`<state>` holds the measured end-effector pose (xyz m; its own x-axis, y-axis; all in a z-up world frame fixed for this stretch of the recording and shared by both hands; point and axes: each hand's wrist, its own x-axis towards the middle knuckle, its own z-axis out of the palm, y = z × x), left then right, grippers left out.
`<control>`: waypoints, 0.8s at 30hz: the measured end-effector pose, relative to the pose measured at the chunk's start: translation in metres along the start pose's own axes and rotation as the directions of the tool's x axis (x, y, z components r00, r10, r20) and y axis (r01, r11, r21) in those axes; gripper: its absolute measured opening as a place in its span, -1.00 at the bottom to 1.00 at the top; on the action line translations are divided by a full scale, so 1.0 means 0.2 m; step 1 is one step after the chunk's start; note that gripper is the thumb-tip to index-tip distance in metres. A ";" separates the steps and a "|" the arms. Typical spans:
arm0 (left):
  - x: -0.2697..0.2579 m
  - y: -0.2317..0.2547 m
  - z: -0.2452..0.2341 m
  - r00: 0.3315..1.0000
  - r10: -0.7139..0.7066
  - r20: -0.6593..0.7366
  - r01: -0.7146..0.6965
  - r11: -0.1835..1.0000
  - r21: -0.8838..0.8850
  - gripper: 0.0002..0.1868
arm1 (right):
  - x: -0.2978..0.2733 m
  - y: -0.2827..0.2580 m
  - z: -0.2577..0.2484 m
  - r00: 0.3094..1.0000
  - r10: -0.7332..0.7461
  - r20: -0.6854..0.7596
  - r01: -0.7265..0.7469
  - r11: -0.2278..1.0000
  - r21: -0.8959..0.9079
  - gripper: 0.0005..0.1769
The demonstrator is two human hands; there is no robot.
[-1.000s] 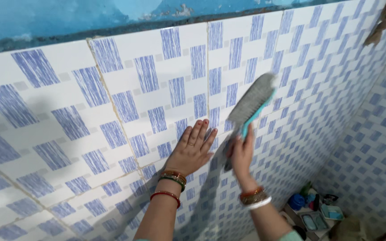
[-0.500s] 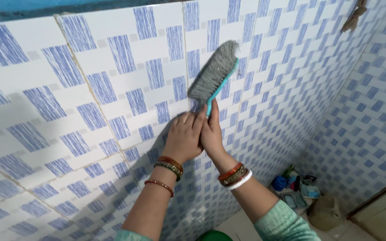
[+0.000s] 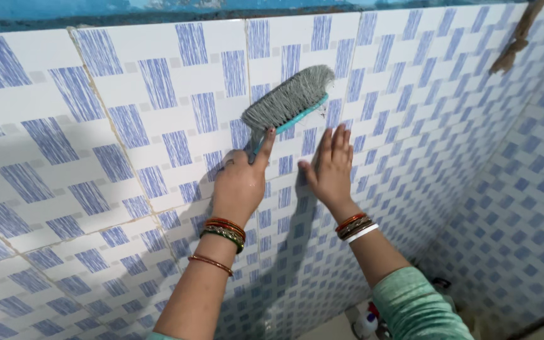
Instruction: The person scrubs the tiled bathroom wall using a blue-handled scrub brush. They hold the wall with their left hand for stability while vigorously brushing the surface with their right hand, moving the brush in vertical and horizontal strokes across the tiles.
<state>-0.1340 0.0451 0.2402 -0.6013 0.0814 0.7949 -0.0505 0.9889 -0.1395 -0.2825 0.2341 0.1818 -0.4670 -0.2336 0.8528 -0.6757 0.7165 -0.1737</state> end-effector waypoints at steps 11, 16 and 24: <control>0.03 0.18 -0.07 0.995 -0.049 0.082 0.057 0.993 -0.101 -0.25 | -0.07 0.16 0.21 0.999 -0.038 -0.001 0.038 0.997 -0.065 0.09; 0.28 0.17 -0.22 0.971 -0.239 -0.019 0.231 0.952 -0.203 -0.29 | -0.08 0.16 0.21 0.998 -0.057 -0.021 0.056 0.997 -0.059 0.10; 0.01 0.22 -0.04 0.996 -0.066 0.062 0.069 0.997 -0.040 -0.19 | -0.08 0.15 0.18 0.996 -0.083 -0.024 0.082 0.996 -0.042 0.09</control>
<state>-0.1314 0.0896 0.2414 -0.6450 0.0080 0.7641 -0.0599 0.9963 -0.0610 -0.3155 0.2357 0.1458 -0.3957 -0.2764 0.8758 -0.6870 0.7220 -0.0826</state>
